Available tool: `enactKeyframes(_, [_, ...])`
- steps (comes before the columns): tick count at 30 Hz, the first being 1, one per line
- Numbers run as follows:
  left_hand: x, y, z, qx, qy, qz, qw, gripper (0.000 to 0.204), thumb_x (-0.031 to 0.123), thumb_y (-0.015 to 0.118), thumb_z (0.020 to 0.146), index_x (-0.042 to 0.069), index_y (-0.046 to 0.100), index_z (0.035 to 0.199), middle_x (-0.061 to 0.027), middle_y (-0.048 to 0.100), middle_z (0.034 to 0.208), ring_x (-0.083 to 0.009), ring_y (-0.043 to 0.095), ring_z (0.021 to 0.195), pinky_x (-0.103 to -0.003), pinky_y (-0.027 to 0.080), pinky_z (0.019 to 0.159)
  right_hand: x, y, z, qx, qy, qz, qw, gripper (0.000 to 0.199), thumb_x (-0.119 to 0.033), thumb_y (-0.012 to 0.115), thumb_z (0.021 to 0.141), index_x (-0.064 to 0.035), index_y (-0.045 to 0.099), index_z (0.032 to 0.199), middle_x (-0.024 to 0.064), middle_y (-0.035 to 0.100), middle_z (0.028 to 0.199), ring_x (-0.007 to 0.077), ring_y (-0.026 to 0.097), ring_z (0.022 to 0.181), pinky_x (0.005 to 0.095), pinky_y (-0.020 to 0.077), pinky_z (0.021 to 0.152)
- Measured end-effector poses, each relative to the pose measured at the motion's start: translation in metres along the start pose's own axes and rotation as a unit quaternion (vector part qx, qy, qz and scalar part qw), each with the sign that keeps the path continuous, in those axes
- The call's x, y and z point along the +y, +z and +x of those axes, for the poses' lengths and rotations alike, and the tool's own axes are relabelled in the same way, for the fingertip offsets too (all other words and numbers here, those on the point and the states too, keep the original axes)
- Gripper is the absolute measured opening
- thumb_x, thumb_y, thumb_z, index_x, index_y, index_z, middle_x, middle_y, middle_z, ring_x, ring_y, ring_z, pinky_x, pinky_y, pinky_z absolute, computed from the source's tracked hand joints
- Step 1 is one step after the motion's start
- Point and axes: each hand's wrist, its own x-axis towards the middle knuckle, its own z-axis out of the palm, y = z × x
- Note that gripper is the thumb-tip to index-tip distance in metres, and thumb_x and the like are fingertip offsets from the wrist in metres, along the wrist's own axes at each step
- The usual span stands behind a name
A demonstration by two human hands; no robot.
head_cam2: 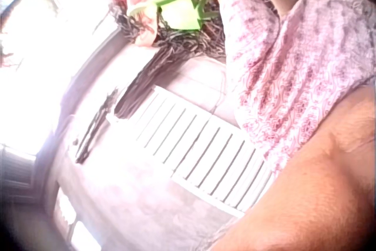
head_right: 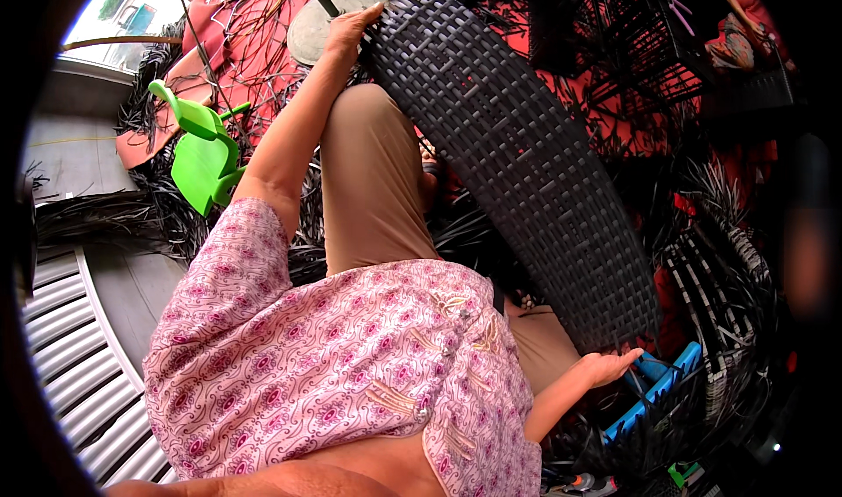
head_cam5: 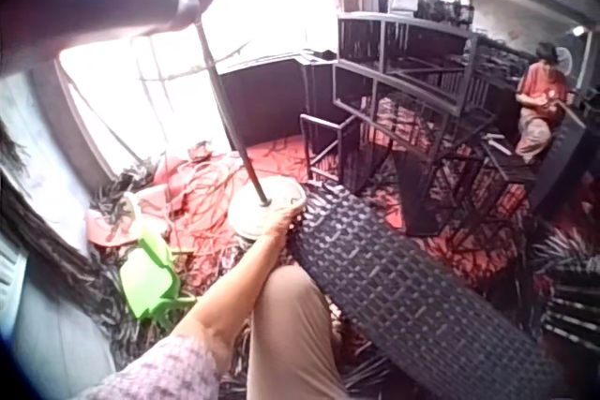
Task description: The person sits on the floor and weaves a black plastic mat by hand. They interlace black plastic strips into a woven pattern, occasionally adjusting the mat's position. The task involves repetitive hand movements to secure the strips.
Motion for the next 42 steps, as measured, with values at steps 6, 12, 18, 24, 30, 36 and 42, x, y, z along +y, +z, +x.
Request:
enactKeyframes(6, [0.024, -0.002, -0.016, 0.244, 0.288, 0.457, 0.806, 0.039, 0.041, 0.082, 0.079, 0.010, 0.076, 0.102, -0.0109, 0.073, 0.098, -0.0256, 0.066, 0.090, -0.038, 0.049, 0.083, 0.011, -0.011, 0.016, 0.006, -0.046, -0.004, 0.999, 0.059, -0.045, 0.057, 0.098, 0.0106, 0.061, 0.117, 0.0235, 0.063, 0.118, 0.0332, 0.062, 0.108, 0.0427, 0.0484, 0.098])
enactKeyframes(12, [0.073, 0.029, -0.082, -0.214, 0.437, 0.505, 0.713, 0.021, 0.027, 0.062, 0.094, 0.014, 0.071, 0.108, -0.0022, 0.067, 0.109, -0.0225, 0.059, 0.112, -0.039, 0.041, 0.094, -0.011, -0.014, -0.012, 0.111, -0.360, -0.291, 0.879, 0.053, -0.030, 0.065, 0.095, 0.0068, 0.054, 0.132, 0.0259, 0.057, 0.126, 0.0351, 0.055, 0.117, 0.0414, 0.0446, 0.100])
enactKeyframes(18, [0.077, 0.043, -0.097, -0.202, 0.422, 0.615, 0.635, 0.023, 0.027, 0.065, 0.091, 0.014, 0.069, 0.110, -0.0025, 0.065, 0.111, -0.0239, 0.059, 0.109, -0.040, 0.039, 0.093, -0.050, 0.031, -0.091, -0.104, -0.493, -0.305, 0.808, 0.026, -0.017, 0.064, 0.095, -0.0011, 0.067, 0.115, 0.0159, 0.064, 0.115, 0.0308, 0.059, 0.103, 0.0411, 0.0496, 0.089])
enactKeyframes(24, [0.068, 0.094, -0.154, -0.287, 0.468, 0.519, 0.655, 0.022, 0.026, 0.067, 0.090, 0.010, 0.069, 0.106, -0.0048, 0.065, 0.107, -0.0261, 0.059, 0.105, -0.039, 0.042, 0.089, -0.024, 0.088, -0.154, -0.337, -0.590, -0.272, 0.682, 0.028, -0.020, 0.073, 0.086, -0.0090, 0.069, 0.112, 0.0074, 0.064, 0.113, 0.0277, 0.058, 0.107, 0.0407, 0.0440, 0.094])
enactKeyframes(30, [0.062, 0.103, -0.169, -0.252, 0.490, 0.492, 0.674, 0.024, 0.025, 0.067, 0.089, 0.011, 0.067, 0.109, -0.0061, 0.063, 0.109, -0.0280, 0.058, 0.106, -0.040, 0.042, 0.090, -0.001, 0.104, -0.156, -0.263, -0.634, -0.367, 0.628, 0.040, -0.044, 0.069, 0.088, -0.0193, 0.065, 0.119, 0.0010, 0.055, 0.115, 0.0246, 0.051, 0.105, 0.0434, 0.0423, 0.089])
enactKeyframes(36, [0.056, 0.119, -0.193, -0.266, 0.479, 0.502, 0.669, 0.028, 0.025, 0.068, 0.088, 0.014, 0.066, 0.113, -0.0041, 0.062, 0.112, -0.0256, 0.055, 0.110, -0.039, 0.042, 0.091, -0.001, 0.102, -0.158, -0.261, -0.618, -0.379, 0.637, 0.044, -0.048, 0.071, 0.086, -0.0197, 0.064, 0.120, 0.0025, 0.053, 0.112, 0.0255, 0.050, 0.103, 0.0433, 0.0422, 0.087])
enactKeyframes(42, [0.051, 0.118, -0.201, -0.240, 0.478, 0.514, 0.671, 0.032, 0.024, 0.066, 0.092, 0.016, 0.066, 0.123, -0.0063, 0.061, 0.118, -0.0266, 0.055, 0.113, -0.041, 0.039, 0.096, 0.011, 0.097, -0.162, -0.257, -0.617, -0.353, 0.654, 0.054, -0.047, 0.067, 0.088, -0.0130, 0.060, 0.129, 0.0055, 0.052, 0.126, 0.0273, 0.050, 0.114, 0.0454, 0.0384, 0.097])
